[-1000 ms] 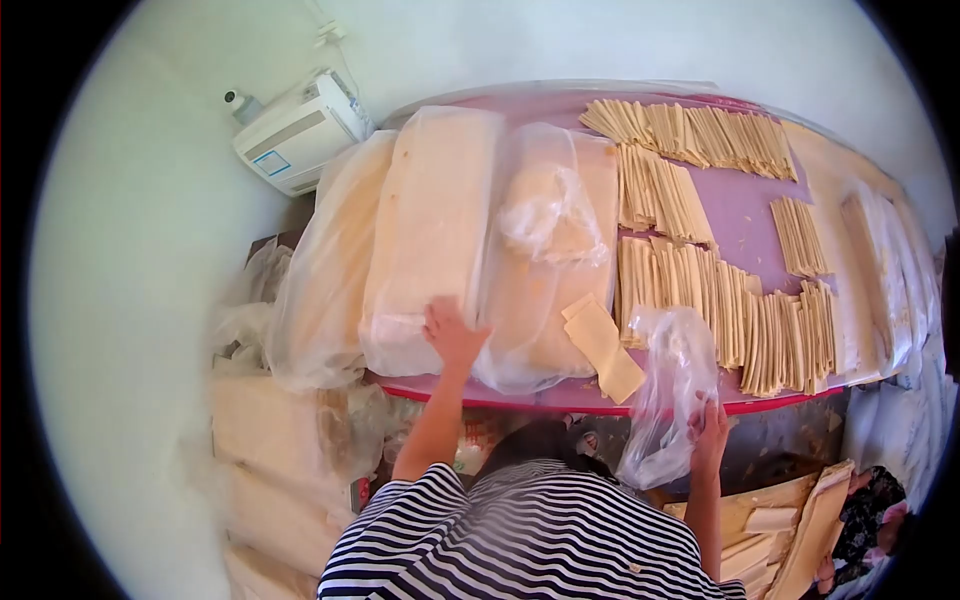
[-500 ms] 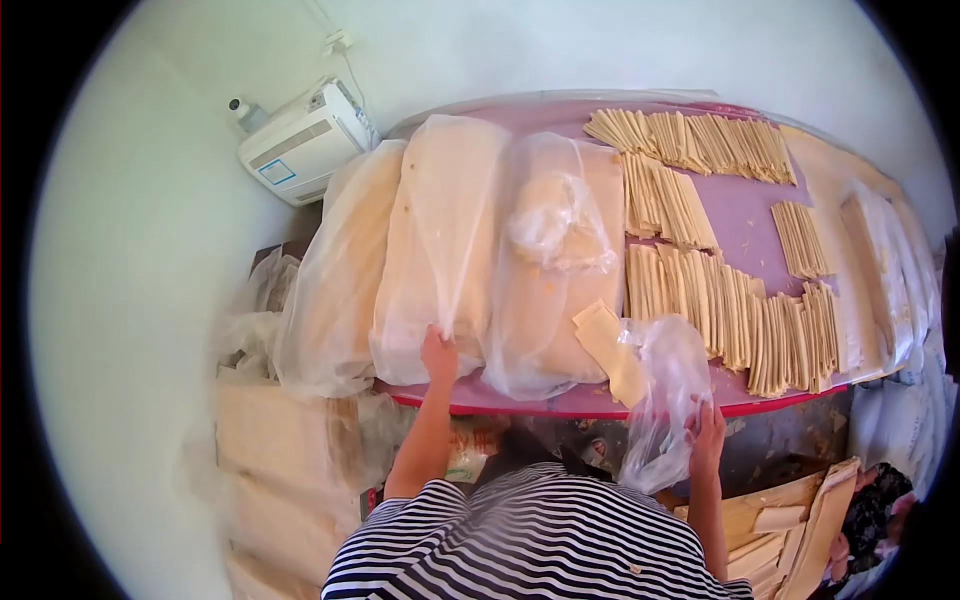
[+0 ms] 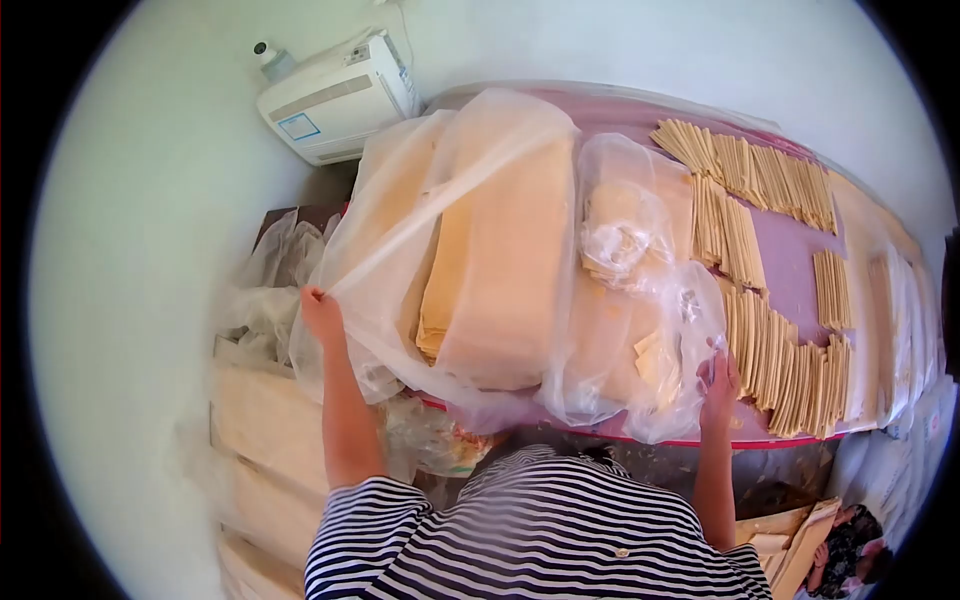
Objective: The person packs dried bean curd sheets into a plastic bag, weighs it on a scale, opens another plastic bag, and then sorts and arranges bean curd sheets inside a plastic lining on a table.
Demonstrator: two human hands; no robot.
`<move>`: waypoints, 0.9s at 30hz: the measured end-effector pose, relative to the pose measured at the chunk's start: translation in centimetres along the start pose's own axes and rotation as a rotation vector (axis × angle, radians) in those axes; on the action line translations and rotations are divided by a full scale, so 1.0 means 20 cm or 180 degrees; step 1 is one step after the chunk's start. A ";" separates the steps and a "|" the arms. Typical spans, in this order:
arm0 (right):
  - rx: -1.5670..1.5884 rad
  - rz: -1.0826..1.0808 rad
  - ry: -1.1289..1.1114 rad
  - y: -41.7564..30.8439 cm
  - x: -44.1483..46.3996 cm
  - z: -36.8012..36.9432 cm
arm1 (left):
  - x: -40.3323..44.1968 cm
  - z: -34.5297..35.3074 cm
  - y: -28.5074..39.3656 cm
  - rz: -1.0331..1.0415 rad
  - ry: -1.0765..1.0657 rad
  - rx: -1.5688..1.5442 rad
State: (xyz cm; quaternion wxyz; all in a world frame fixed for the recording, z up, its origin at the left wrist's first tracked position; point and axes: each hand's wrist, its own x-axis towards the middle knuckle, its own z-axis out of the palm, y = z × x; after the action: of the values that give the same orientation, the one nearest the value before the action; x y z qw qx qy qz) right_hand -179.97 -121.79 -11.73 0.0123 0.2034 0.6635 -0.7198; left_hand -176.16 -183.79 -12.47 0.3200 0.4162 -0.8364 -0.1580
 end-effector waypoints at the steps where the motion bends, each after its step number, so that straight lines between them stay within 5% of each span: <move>1: -0.0019 -0.0007 -0.0019 0.02 0.03 0.02 | 0.00 0.02 0.00 -0.0027 0.0006 0.0000; 3: -0.0283 -0.0456 0.0071 0.06 0.11 0.06 | -0.03 0.08 0.09 0.1412 0.0429 0.1531; 5: -0.0440 -0.0562 0.0213 0.01 0.14 0.13 | -0.24 0.03 0.41 0.2435 0.0318 0.0453; 6: -0.0619 -0.0653 0.0339 -0.01 0.15 0.15 | -0.39 0.05 0.50 0.2600 -0.0281 -0.0313; 8: -0.0937 -0.1264 0.0498 0.06 0.28 0.15 | -0.72 0.23 0.50 0.2045 -0.2551 -0.0676; 10: -0.1249 -0.1879 0.0707 0.04 0.36 0.19 | -0.83 0.17 0.72 0.1417 -0.3267 -0.0513; 11: -0.1235 -0.2052 0.0854 -0.01 0.35 0.25 | -0.81 0.23 0.66 0.1452 -0.3306 -0.0525; 13: -0.1260 -0.2222 0.1032 -0.09 0.30 0.33 | -0.73 0.40 0.47 0.2693 -0.2794 0.1136; 15: -0.3943 -0.3053 0.1184 -0.14 0.22 0.42 | -0.60 0.37 0.36 0.2672 -0.2127 0.0982; 18: -0.3398 -0.2676 -0.0776 0.01 0.10 0.73 | -0.39 0.36 0.12 0.2564 -0.2265 0.1316; 22: -0.3695 -0.3597 -0.2623 0.28 -0.09 1.23 | -0.34 0.42 -0.04 0.2537 -0.1963 0.1620; 27: -0.2707 -0.4166 -0.3089 0.47 -0.23 1.63 | -0.42 0.40 0.24 0.2533 -0.1789 0.0616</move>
State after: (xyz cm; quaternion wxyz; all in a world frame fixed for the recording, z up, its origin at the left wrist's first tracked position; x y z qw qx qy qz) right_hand -182.11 -155.31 -18.13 -0.0467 -0.5589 0.7773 -0.2850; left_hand -180.58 -174.28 -19.18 0.0775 0.0337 -0.9951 -0.0513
